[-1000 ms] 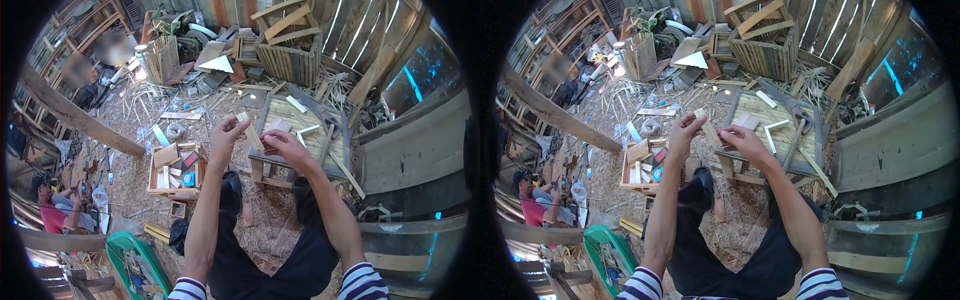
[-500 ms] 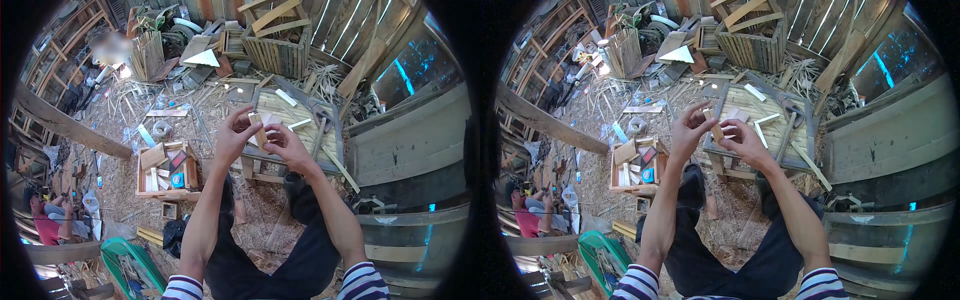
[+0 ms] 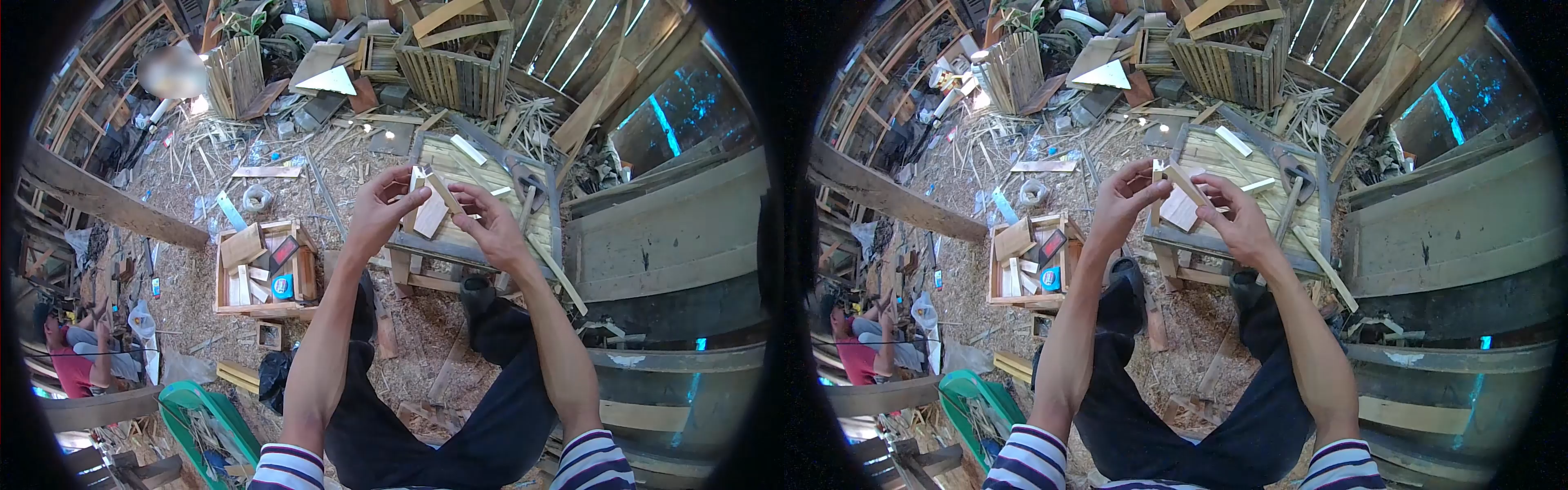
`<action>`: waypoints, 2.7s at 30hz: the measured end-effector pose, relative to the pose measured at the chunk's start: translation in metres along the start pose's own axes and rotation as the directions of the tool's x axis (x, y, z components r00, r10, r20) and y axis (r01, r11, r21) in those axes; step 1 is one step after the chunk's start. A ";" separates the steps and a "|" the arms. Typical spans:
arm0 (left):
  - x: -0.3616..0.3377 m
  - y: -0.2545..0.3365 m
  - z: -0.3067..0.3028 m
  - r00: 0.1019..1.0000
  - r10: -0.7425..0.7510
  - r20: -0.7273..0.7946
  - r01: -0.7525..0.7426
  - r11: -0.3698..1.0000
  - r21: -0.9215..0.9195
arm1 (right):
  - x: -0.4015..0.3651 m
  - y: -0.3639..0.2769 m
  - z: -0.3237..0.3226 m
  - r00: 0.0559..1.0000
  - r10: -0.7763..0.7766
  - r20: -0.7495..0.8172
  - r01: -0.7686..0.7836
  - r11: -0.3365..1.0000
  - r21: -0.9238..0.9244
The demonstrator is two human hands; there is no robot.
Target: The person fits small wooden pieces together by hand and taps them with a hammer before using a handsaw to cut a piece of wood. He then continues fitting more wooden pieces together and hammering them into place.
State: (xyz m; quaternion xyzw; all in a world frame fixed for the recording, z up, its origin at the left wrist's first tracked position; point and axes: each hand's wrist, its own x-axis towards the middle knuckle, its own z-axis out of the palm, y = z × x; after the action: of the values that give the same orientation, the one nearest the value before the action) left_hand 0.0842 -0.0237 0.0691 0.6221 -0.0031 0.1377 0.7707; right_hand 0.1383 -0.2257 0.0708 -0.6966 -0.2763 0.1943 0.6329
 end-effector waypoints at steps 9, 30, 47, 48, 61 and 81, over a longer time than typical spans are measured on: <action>-0.002 -0.005 -0.002 0.982 -0.151 0.116 0.139 0.984 0.109 | -0.004 -0.004 -0.011 1.000 -0.001 0.015 0.004 0.980 -0.201; -0.004 -0.003 0.007 0.974 -0.144 0.177 0.149 0.989 -0.013 | 0.004 0.003 -0.017 0.998 0.065 0.025 -0.060 0.983 -0.174; -0.005 -0.031 0.033 0.967 -0.149 -0.207 0.184 0.970 0.160 | 0.004 0.003 0.019 0.978 -0.157 -0.138 0.090 0.914 -0.396; -0.005 -0.031 0.032 0.961 -0.160 -0.226 0.190 0.974 0.121 | 0.004 0.003 0.020 0.971 -0.223 -0.085 0.176 0.910 -0.374; -0.009 -0.026 0.036 0.959 -0.272 -0.075 0.279 0.954 0.105 | 0.007 0.013 0.018 0.992 -0.124 -0.034 0.083 0.823 -0.561; -0.012 -0.010 0.039 0.998 0.002 -0.057 -0.002 1.000 -0.005 | 0.013 0.002 -0.007 0.991 0.126 0.036 -0.127 0.862 0.490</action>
State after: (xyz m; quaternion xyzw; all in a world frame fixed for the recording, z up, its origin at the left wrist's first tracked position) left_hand 0.0814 -0.0656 0.0662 0.6160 0.0177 0.1561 0.7719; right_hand 0.1530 -0.2228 0.0707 -0.5294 -0.1724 0.3002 0.7745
